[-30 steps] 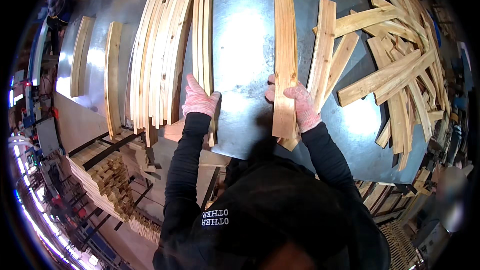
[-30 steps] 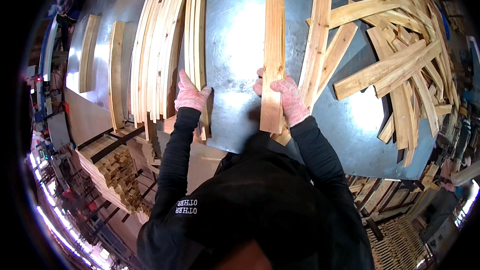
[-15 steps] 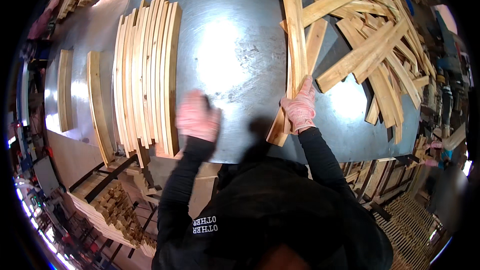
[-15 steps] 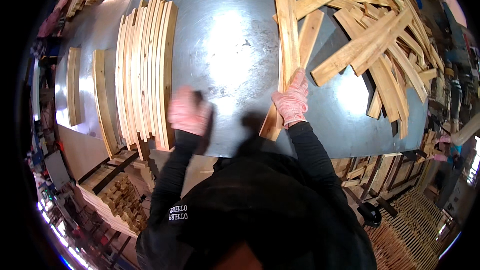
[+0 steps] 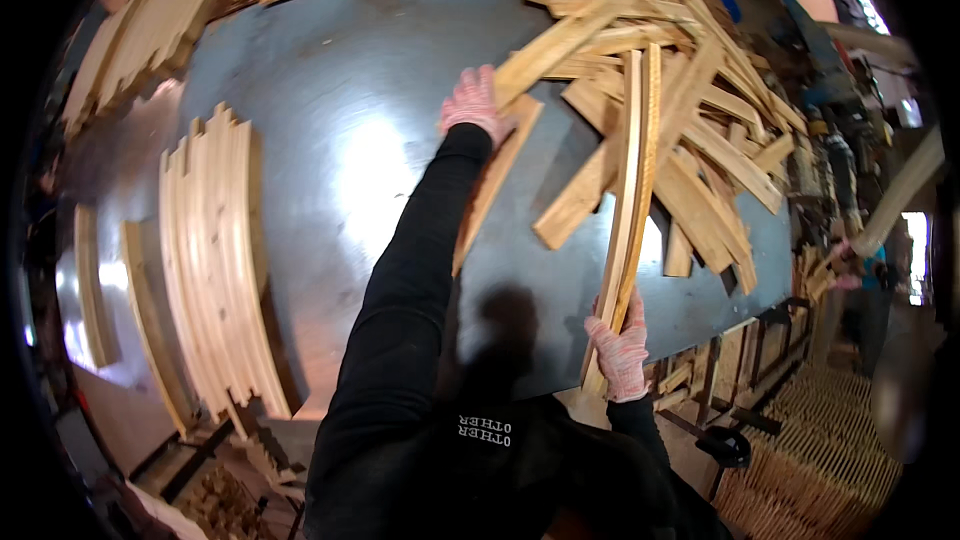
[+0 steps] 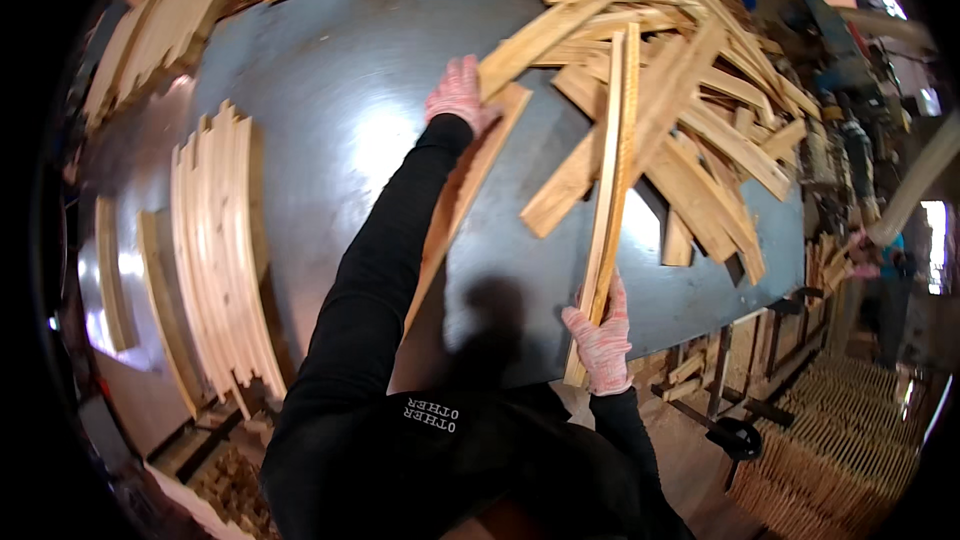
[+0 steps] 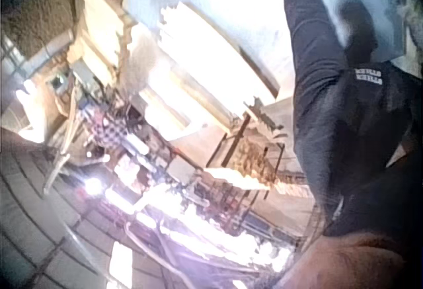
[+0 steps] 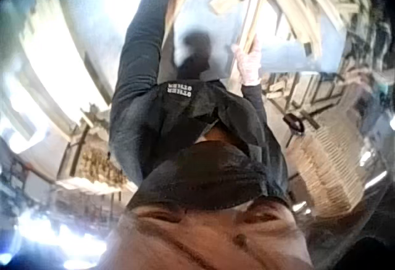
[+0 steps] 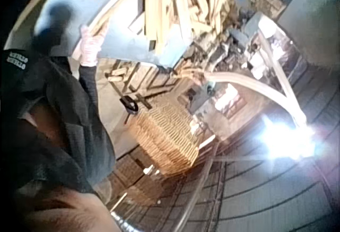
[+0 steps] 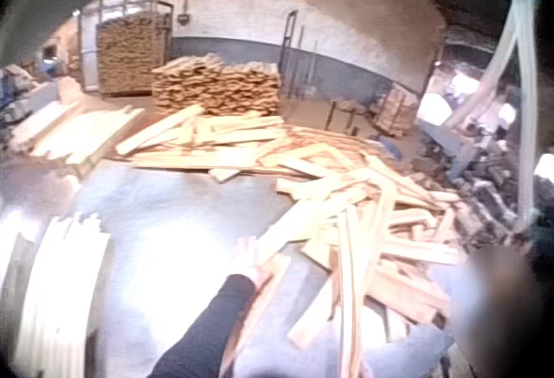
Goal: The person sorts wooden planks on a metal table, picking them up from a pile, inspecting them, and stacking them into neat piles. Another person is visible working alongside at the same table.
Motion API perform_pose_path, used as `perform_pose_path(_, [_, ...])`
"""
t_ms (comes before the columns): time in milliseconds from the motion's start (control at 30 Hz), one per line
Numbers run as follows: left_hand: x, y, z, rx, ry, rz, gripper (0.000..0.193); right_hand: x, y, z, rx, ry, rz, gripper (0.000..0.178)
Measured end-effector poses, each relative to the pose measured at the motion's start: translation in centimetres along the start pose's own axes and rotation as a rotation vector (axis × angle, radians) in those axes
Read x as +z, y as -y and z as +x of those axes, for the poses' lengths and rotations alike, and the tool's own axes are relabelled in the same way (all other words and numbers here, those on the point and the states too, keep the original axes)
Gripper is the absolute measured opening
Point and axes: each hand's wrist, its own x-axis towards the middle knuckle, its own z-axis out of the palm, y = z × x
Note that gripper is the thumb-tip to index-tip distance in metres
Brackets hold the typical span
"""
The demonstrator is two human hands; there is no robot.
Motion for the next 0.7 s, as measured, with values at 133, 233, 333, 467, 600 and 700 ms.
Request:
perform_pose_path(133, [1.4, 1.0, 0.3, 0.004, -0.014, 0.015, 0.063, -3.8, 3.7, 4.8, -0.058, -0.093, -0.372, 0.087])
perform_pose_path(233, [-2.3, 1.6, -7.8, 0.05, -0.01, -0.05, 0.054, -3.8, 5.0, 14.3, -0.24, -0.34, -0.807, 0.079])
perform_pose_path(333, [-1.5, 3.7, -21.5, -0.035, -0.024, 0.171, 0.087, -0.5, 6.7, 24.1, -0.232, -0.463, -0.952, 0.098])
perform_pose_path(467, [0.0, 4.1, -31.3, -0.207, 0.151, 0.271, 0.111, 1.1, 6.4, 27.9, -0.035, -0.54, -0.954, 0.112])
perform_pose_path(600, [-1.9, 5.0, -30.9, -0.37, 0.216, -0.245, 0.103, -0.7, 5.7, 27.4, 0.01, -0.288, -0.681, 0.118])
perform_pose_path(700, [-5.9, 4.9, -30.9, -0.603, 0.56, -1.579, 0.077, 1.0, 5.7, 21.5, -0.106, -0.047, -0.283, 0.1])
